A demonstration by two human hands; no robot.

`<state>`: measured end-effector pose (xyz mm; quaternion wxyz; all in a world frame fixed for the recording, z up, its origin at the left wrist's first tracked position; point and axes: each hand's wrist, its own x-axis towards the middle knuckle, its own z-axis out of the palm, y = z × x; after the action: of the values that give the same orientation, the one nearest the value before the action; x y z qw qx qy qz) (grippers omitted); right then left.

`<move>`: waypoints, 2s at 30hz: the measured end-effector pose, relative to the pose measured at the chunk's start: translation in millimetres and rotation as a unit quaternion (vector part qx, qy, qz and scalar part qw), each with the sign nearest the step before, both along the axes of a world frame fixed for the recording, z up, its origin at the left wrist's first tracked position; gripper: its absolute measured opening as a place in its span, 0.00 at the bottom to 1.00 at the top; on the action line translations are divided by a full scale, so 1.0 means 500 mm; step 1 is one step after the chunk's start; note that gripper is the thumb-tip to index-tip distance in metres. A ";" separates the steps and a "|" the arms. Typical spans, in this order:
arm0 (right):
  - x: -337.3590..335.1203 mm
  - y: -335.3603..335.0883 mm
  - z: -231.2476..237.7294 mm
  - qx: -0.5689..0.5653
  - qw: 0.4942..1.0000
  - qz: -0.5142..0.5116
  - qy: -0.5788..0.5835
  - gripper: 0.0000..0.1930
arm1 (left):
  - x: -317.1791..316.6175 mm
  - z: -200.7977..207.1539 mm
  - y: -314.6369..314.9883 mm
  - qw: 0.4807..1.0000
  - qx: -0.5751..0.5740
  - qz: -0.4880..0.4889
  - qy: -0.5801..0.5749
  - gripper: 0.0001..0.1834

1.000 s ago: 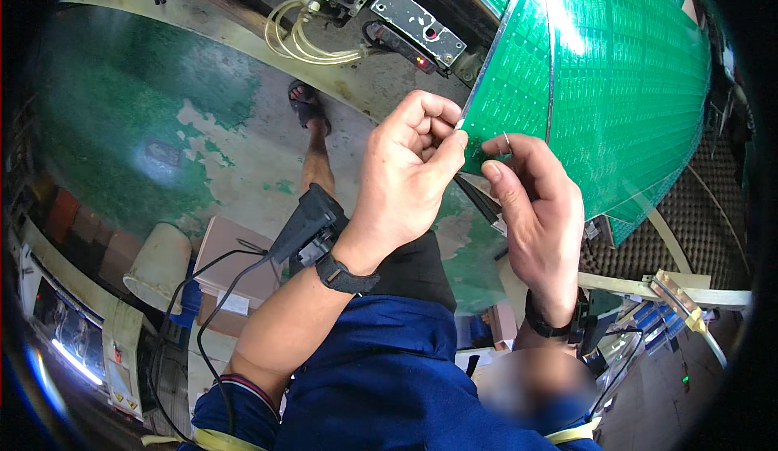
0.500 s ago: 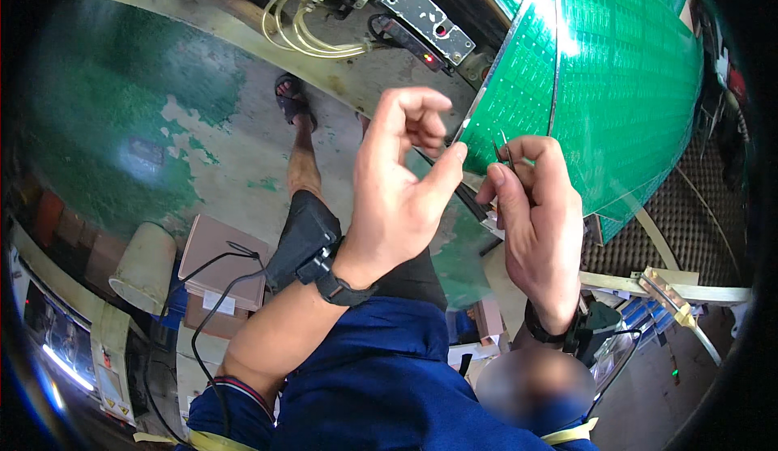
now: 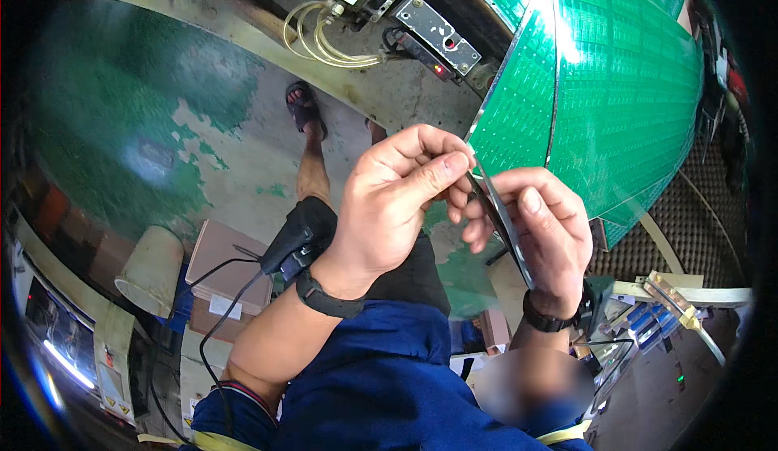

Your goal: The person operates industrial machinery to process green circuit board panels by loading them into the machine, inspecting them, and using a trimming tool or pliers to trim or adjust components.

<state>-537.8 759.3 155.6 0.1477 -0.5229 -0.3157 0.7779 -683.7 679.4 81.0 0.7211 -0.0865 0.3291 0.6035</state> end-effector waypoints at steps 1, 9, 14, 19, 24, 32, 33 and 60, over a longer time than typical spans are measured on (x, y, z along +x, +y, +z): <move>0.016 0.004 -0.007 -0.025 0.998 -0.004 0.066 0.11 | -0.002 0.003 0.000 1.000 0.002 -0.002 0.000 0.07; 0.022 -0.049 -0.061 0.327 0.943 0.003 -0.056 0.18 | 0.037 0.030 0.007 0.992 -0.061 0.019 -0.110 0.07; 0.022 -0.054 -0.073 0.335 0.939 -0.064 -0.040 0.08 | 0.028 0.038 0.022 0.998 -0.019 -0.035 0.043 0.07; 0.001 -0.028 -0.125 0.294 0.942 -0.142 -0.071 0.06 | 0.043 -0.017 0.021 0.953 -0.019 0.008 0.303 0.13; -0.012 -0.023 -0.136 0.344 0.924 -0.140 -0.089 0.07 | 0.034 -0.053 0.037 0.932 0.047 -0.152 0.325 0.13; 0.024 -0.058 -0.175 0.577 0.797 0.003 -0.180 0.17 | 0.052 -0.066 0.033 0.954 0.065 -0.114 0.268 0.13; 0.025 -0.058 -0.178 0.577 0.796 0.002 -0.180 0.17 | 0.053 -0.069 0.033 0.955 0.060 -0.114 0.266 0.13; 0.028 -0.036 -0.161 0.519 0.836 0.059 -0.171 0.19 | 0.048 -0.061 0.043 0.929 0.071 -0.124 0.341 0.24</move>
<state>-523.7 741.4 75.3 0.2944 -0.4747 -0.7236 0.4055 -659.8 701.1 50.7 0.6384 0.2174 0.5200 0.5241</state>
